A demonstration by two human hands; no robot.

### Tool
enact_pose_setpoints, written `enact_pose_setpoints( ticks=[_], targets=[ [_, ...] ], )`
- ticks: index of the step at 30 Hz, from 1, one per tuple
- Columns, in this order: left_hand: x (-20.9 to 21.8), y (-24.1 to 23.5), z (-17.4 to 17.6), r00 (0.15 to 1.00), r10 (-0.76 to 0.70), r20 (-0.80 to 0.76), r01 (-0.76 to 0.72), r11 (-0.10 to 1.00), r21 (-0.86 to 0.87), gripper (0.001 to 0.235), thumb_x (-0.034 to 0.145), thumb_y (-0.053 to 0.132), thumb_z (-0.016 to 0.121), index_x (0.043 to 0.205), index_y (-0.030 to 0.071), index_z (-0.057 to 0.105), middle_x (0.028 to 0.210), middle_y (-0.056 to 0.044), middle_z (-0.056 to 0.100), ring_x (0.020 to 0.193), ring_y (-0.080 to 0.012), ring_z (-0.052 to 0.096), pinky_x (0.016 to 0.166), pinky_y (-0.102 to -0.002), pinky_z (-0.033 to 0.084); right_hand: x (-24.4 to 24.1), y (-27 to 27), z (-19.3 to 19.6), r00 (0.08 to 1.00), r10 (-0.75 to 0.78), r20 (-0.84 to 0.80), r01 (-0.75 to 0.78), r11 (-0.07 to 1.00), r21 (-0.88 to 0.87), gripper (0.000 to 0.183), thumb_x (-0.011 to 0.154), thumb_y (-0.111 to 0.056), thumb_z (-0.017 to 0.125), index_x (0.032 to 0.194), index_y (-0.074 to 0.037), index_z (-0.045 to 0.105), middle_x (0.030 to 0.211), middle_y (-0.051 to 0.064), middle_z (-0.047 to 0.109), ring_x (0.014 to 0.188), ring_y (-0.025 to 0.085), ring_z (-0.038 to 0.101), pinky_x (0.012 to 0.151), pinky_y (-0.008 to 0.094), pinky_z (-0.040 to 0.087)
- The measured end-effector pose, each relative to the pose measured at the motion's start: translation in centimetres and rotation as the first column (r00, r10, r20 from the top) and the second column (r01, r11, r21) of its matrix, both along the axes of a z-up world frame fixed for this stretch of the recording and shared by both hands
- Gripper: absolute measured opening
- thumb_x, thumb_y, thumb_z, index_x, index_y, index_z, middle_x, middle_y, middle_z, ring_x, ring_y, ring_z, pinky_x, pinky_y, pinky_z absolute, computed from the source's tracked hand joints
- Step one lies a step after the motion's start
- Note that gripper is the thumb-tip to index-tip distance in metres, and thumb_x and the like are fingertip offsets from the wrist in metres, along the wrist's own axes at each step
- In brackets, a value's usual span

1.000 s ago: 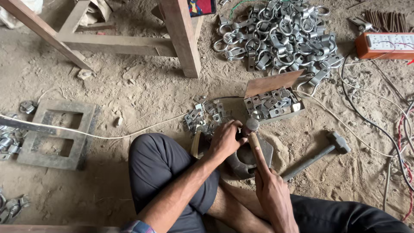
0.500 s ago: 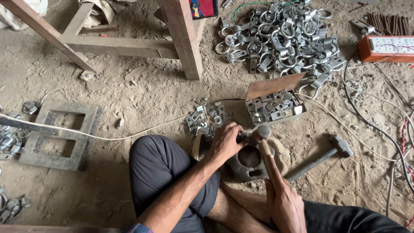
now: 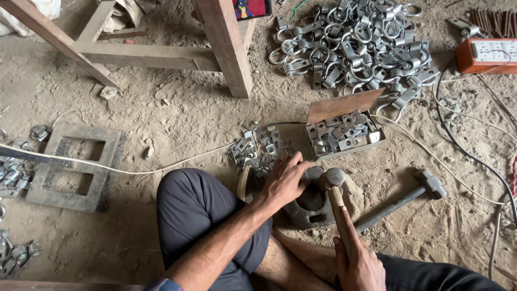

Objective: The person sits on the floor and uses a hammer to strike a metal component held against a circular metal die, then places the hammered piece into a wooden box and picks up a new one from a pile.

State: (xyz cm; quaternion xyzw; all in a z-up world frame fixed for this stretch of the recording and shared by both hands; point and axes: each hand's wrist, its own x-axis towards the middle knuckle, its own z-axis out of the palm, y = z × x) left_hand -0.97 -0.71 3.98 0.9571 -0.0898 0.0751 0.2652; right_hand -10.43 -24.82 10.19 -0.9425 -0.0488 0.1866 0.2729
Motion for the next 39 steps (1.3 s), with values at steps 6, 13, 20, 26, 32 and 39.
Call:
enact_pose_setpoints(
  ticks=[6, 13, 20, 26, 32, 39],
  targets=[
    [0.7, 0.0, 0.4, 1.000, 0.027, -0.004, -0.027, 0.993, -0.119, 0.037, 0.081, 0.014, 0.088, 0.113, 0.005, 0.071, 0.108, -0.006, 0.061, 0.086, -0.0182, 0.062, 0.071, -0.032, 0.054, 0.1, 0.1, 0.5, 1.000, 0.015, 0.001, -0.015, 1.000, -0.006, 0.080, 0.095, -0.033, 0.053, 0.165, -0.043, 0.017, 0.113, 0.023, 0.073, 0.089, 0.042, 0.076, 0.077, 0.055, 0.063],
    [0.5, 0.2, 0.9, 0.999, 0.046, -0.017, -0.048, 0.986, -0.160, 0.037, 0.075, 0.016, 0.092, 0.102, 0.008, 0.068, 0.103, -0.002, 0.066, 0.089, -0.0169, 0.067, 0.078, -0.035, 0.056, 0.1, 0.1, 0.6, 1.000, 0.006, 0.001, -0.006, 1.000, 0.002, 0.079, 0.094, -0.034, 0.053, 0.165, -0.043, 0.018, 0.113, 0.023, 0.073, 0.091, 0.043, 0.076, 0.076, 0.055, 0.063],
    [0.3, 0.2, 0.7, 0.998, 0.055, -0.033, -0.058, 0.994, -0.095, 0.059, 0.064, 0.009, 0.093, 0.111, 0.009, 0.058, 0.105, -0.006, 0.063, 0.094, -0.0237, 0.064, 0.078, -0.040, 0.054, 0.1, 0.2, 0.8, 0.999, -0.018, -0.043, 0.015, 0.998, -0.057, 0.080, 0.094, -0.036, 0.055, 0.165, -0.046, 0.018, 0.112, 0.024, 0.073, 0.091, 0.044, 0.075, 0.080, 0.055, 0.062],
    [0.6, -0.1, -0.1, 1.000, 0.014, 0.025, -0.012, 0.994, -0.104, 0.066, 0.065, 0.009, 0.094, 0.120, 0.009, 0.058, 0.104, -0.007, 0.061, 0.091, -0.0243, 0.063, 0.076, -0.040, 0.054, 0.0, 0.2, 0.9, 0.999, -0.027, -0.035, 0.026, 0.999, -0.046, 0.080, 0.094, -0.036, 0.055, 0.165, -0.047, 0.020, 0.109, 0.023, 0.074, 0.091, 0.044, 0.075, 0.079, 0.056, 0.061],
    [0.8, 0.0, -0.4, 0.999, 0.026, -0.025, -0.028, 0.998, -0.065, 0.073, 0.068, 0.013, 0.094, 0.128, 0.005, 0.054, 0.111, -0.012, 0.064, 0.097, -0.0259, 0.064, 0.082, -0.042, 0.055, 0.1, 0.3, 0.9, 0.999, -0.020, -0.037, 0.019, 1.000, -0.023, 0.081, 0.094, -0.034, 0.055, 0.165, -0.046, 0.018, 0.110, 0.022, 0.074, 0.090, 0.043, 0.076, 0.079, 0.055, 0.062],
    [0.8, -0.4, -0.6, 1.000, 0.005, -0.024, -0.007, 0.997, -0.073, 0.073, 0.071, 0.010, 0.091, 0.134, 0.004, 0.053, 0.119, -0.015, 0.066, 0.108, -0.0297, 0.064, 0.094, -0.045, 0.053, 0.1, 0.3, 0.8, 1.000, -0.011, -0.013, 0.011, 1.000, 0.001, 0.081, 0.094, -0.033, 0.055, 0.165, -0.043, 0.018, 0.111, 0.022, 0.074, 0.090, 0.042, 0.076, 0.079, 0.055, 0.063]
  ],
)
